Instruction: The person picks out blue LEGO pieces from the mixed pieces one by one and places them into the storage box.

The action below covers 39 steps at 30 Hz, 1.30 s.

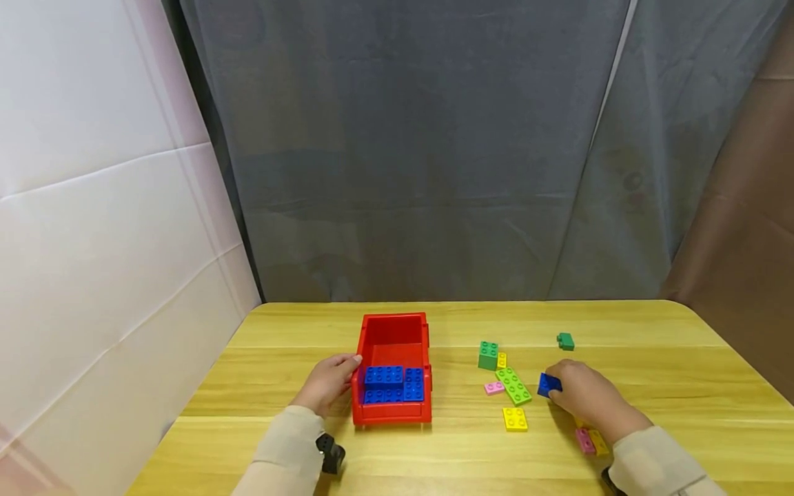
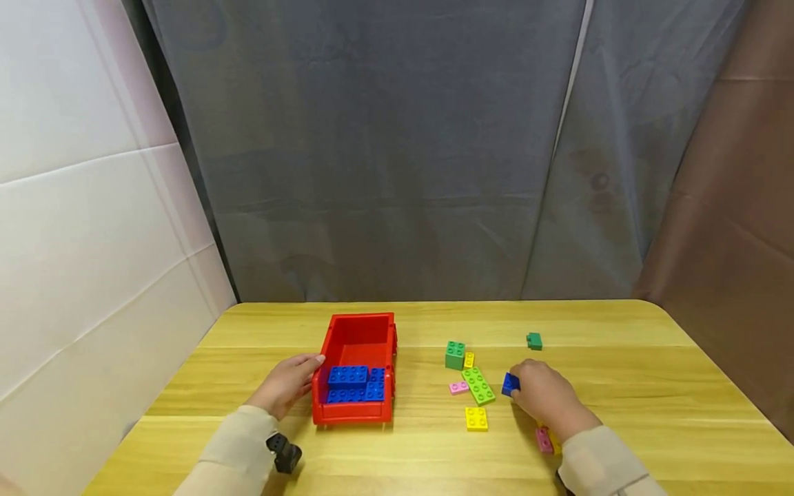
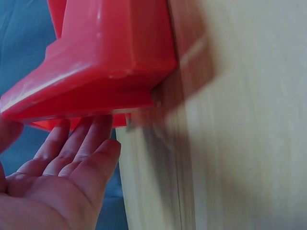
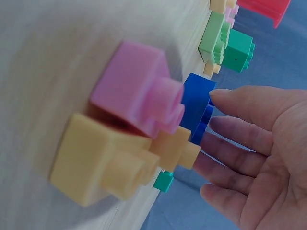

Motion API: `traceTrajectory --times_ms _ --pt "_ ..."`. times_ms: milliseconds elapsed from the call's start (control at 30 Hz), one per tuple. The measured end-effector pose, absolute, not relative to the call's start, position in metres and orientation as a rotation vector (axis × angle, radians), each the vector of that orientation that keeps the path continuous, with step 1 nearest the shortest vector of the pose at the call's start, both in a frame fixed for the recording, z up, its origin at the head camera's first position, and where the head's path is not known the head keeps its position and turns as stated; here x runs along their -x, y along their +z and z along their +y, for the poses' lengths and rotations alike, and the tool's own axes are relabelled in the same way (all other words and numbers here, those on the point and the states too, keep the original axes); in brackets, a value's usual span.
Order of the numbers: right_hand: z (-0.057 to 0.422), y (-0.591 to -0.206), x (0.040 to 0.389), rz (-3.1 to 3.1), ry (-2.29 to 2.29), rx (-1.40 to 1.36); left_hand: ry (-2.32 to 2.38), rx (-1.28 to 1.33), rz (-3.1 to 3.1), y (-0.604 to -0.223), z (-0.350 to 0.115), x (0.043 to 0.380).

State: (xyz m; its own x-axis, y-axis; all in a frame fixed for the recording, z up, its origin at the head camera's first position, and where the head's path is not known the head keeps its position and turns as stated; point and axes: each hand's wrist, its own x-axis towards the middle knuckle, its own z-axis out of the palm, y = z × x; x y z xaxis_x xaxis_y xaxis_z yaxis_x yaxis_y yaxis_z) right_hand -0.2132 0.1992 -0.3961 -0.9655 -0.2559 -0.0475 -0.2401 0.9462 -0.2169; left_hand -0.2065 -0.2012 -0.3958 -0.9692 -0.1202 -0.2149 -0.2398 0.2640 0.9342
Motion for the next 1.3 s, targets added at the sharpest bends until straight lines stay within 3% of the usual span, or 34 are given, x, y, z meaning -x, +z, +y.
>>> traceTrajectory --times_ms 1300 --pt "0.1983 -0.4012 0.2185 3.033 -0.317 0.391 1.762 0.371 2.36 -0.3894 -0.2041 0.2093"
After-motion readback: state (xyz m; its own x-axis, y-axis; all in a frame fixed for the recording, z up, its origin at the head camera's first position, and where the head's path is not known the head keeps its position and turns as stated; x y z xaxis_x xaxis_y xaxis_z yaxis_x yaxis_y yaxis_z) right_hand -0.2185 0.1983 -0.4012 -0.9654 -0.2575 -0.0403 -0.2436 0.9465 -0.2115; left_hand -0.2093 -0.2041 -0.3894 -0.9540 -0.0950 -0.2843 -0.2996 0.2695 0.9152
